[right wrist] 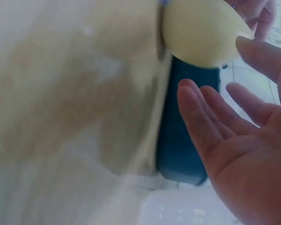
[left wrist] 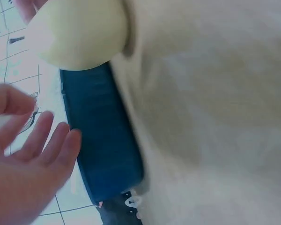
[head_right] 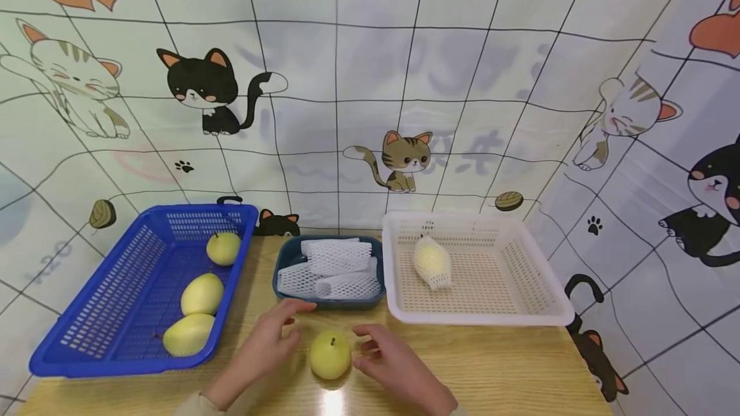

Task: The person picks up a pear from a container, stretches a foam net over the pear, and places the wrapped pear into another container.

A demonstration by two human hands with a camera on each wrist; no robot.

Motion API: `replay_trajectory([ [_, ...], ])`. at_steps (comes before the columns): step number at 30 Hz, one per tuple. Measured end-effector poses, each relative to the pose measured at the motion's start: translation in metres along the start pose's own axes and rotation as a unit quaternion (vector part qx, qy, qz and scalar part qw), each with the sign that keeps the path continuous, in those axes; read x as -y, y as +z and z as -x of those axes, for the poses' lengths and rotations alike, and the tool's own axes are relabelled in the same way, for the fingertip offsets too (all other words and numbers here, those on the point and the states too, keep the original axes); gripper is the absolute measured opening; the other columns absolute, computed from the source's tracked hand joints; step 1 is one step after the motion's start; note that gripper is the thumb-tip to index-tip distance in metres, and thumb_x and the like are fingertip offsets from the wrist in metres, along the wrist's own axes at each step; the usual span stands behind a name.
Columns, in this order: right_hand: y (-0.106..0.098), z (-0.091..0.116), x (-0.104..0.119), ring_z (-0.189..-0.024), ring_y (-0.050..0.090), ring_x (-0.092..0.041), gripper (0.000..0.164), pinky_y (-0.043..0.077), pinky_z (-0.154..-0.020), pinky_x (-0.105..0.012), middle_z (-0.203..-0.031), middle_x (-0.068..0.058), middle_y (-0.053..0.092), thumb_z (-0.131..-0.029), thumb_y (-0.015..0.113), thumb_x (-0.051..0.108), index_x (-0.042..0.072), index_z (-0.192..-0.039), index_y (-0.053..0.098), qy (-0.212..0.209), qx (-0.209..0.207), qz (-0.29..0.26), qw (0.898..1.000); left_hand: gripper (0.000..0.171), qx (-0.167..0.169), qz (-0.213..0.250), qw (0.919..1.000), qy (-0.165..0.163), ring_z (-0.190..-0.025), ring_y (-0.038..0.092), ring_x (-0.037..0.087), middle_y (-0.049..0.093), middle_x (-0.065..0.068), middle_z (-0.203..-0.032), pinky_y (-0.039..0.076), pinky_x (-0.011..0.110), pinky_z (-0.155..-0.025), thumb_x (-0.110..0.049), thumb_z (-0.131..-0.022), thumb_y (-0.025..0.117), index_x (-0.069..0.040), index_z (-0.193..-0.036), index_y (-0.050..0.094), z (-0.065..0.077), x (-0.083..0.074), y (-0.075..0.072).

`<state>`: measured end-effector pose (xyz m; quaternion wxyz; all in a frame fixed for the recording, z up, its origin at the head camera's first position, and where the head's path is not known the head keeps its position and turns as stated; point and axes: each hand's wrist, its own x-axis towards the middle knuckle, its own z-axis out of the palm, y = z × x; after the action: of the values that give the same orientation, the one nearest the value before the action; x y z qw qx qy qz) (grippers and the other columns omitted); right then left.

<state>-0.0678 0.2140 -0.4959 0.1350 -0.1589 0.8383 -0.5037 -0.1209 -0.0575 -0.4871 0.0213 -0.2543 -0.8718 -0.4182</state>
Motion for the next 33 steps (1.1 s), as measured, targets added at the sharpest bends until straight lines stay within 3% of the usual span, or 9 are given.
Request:
replay_trajectory([
  [3,-0.006,0.003,0.002,-0.112,0.067,-0.032,0.036,0.057,-0.087,-0.032,-0.135,-0.017,0.063,-0.105,0.061,0.018,0.003,-0.139,0.059,-0.014,-0.008,0.026,1.000,0.030,-0.054,-0.020,0.9983,-0.009,-0.100,0.065,0.019,0.068,0.000,-0.111,0.055,0.038,-0.085,0.006,-0.094,0.063,-0.009,-0.118,0.073,-0.014,-0.002,0.003],
  [5,-0.010,0.004,0.002,-0.109,0.068,-0.029,0.032,0.057,-0.084,-0.030,-0.130,-0.016,0.065,-0.106,0.059,0.015,0.003,-0.136,0.062,-0.023,-0.015,0.043,0.999,0.022,-0.067,-0.036,0.9970,-0.016,-0.095,0.064,0.017,0.067,-0.001,-0.105,0.054,0.037,-0.080,-0.001,-0.097,0.064,-0.009,-0.114,0.074,-0.024,-0.004,0.007],
  [8,-0.013,0.005,0.000,-0.105,0.069,-0.026,0.029,0.057,-0.082,-0.030,-0.125,-0.016,0.067,-0.106,0.058,0.013,0.002,-0.132,0.064,-0.033,-0.022,0.053,0.998,0.016,-0.067,-0.060,0.9955,-0.030,-0.097,0.063,0.019,0.066,0.000,-0.104,0.054,0.040,-0.082,-0.015,-0.100,0.068,-0.009,-0.114,0.076,-0.036,-0.007,0.013],
  [13,-0.016,0.009,-0.002,-0.102,0.070,-0.020,0.027,0.058,-0.080,-0.031,-0.121,-0.016,0.069,-0.107,0.057,0.015,0.001,-0.129,0.065,-0.027,-0.021,0.060,0.998,0.025,-0.052,-0.098,0.9920,-0.061,-0.101,0.060,0.023,0.064,0.002,-0.106,0.051,0.044,-0.086,-0.032,-0.098,0.073,-0.012,-0.112,0.078,-0.049,-0.006,0.020],
  [20,-0.019,0.014,-0.004,-0.099,0.070,-0.019,0.026,0.058,-0.080,-0.031,-0.116,-0.015,0.070,-0.106,0.058,0.014,0.001,-0.128,0.066,-0.026,-0.032,0.066,0.997,0.019,-0.047,-0.105,0.9913,-0.065,-0.099,0.060,0.025,0.064,0.000,-0.100,0.051,0.045,-0.085,-0.035,-0.090,0.081,-0.016,-0.094,0.080,-0.057,-0.006,0.023],
  [24,-0.020,0.016,-0.004,-0.095,0.068,-0.012,0.025,0.058,-0.078,-0.031,-0.113,-0.015,0.070,-0.105,0.060,0.012,0.000,-0.127,0.066,-0.033,-0.043,0.067,0.996,0.010,-0.068,-0.058,0.9944,-0.056,-0.093,0.061,0.023,0.064,-0.003,-0.095,0.051,0.042,-0.081,-0.025,-0.091,0.081,-0.016,-0.088,0.078,-0.059,-0.005,0.021],
  [27,-0.022,0.018,-0.004,-0.093,0.067,-0.009,0.025,0.058,-0.078,-0.030,-0.112,-0.015,0.070,-0.104,0.061,0.012,0.001,-0.126,0.066,-0.032,-0.049,0.066,0.996,0.007,-0.096,0.006,0.9938,-0.054,-0.093,0.063,0.023,0.066,-0.003,-0.095,0.051,0.043,-0.084,-0.019,-0.093,0.077,-0.015,-0.088,0.074,-0.060,-0.006,0.016],
  [33,-0.027,0.020,-0.003,-0.096,0.068,-0.011,0.024,0.058,-0.076,-0.029,-0.110,-0.017,0.070,-0.103,0.059,0.008,0.001,-0.125,0.066,-0.058,-0.054,0.057,0.995,0.005,-0.148,0.128,0.9785,-0.064,-0.093,0.062,0.018,0.067,0.000,-0.097,0.053,0.037,-0.084,-0.011,-0.097,0.070,-0.012,-0.093,0.066,-0.060,-0.012,0.001],
])
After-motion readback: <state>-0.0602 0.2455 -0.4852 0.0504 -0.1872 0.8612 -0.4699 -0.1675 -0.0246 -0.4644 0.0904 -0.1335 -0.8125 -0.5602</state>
